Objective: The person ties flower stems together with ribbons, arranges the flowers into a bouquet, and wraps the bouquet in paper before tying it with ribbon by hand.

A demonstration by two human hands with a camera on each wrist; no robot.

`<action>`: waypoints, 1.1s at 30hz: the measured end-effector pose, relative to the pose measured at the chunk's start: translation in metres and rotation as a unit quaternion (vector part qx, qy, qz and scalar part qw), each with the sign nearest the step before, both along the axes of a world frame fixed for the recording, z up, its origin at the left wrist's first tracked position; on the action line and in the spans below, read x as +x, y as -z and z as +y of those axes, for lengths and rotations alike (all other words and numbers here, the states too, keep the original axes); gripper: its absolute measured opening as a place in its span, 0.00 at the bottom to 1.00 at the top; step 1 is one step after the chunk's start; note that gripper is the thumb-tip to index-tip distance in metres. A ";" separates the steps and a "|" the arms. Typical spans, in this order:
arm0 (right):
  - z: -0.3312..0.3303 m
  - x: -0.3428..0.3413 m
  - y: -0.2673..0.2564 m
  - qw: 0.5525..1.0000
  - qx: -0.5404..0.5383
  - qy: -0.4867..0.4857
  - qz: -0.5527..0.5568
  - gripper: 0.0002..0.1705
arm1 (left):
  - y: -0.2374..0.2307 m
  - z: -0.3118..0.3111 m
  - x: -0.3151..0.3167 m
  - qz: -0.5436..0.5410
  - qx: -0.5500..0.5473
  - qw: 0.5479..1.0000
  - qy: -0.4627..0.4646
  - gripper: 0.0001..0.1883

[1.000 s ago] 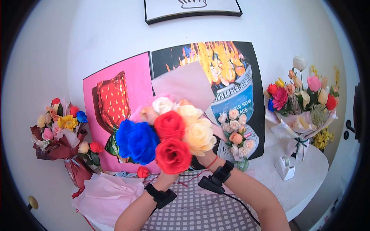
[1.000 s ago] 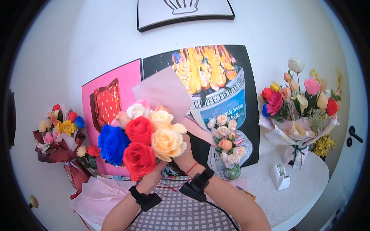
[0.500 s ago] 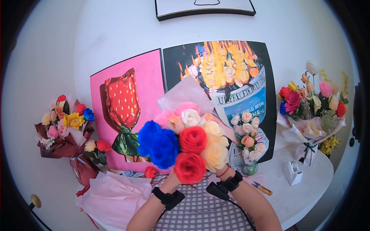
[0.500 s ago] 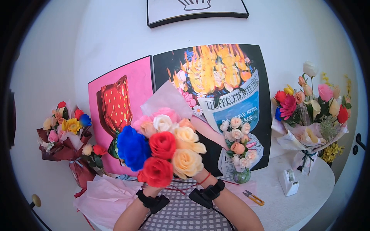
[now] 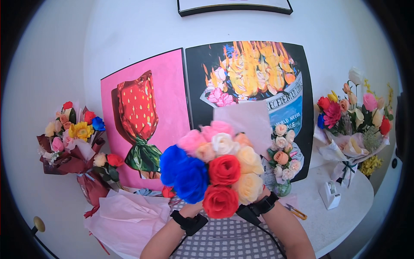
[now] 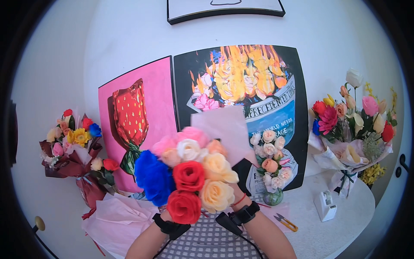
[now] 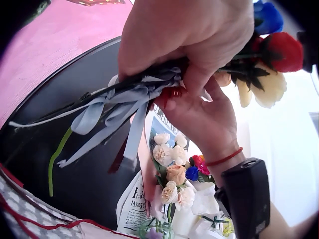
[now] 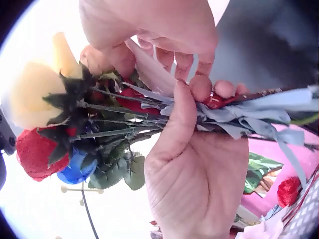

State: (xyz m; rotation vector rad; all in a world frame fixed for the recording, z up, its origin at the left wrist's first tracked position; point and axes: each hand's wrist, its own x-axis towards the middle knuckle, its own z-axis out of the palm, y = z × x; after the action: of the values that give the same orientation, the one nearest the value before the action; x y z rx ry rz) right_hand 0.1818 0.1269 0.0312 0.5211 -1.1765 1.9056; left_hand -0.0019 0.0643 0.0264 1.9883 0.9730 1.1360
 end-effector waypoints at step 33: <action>0.024 -0.034 0.050 0.747 0.362 0.440 -0.344 0.24 | 0.053 0.074 -0.006 -0.012 0.265 0.964 -0.001 0.22</action>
State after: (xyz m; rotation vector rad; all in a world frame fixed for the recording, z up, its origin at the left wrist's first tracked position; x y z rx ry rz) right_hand 0.1482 0.1513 -0.0191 -0.4122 -2.1569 0.7247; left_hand -0.0075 0.1385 -0.0270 2.3746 0.7025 1.5397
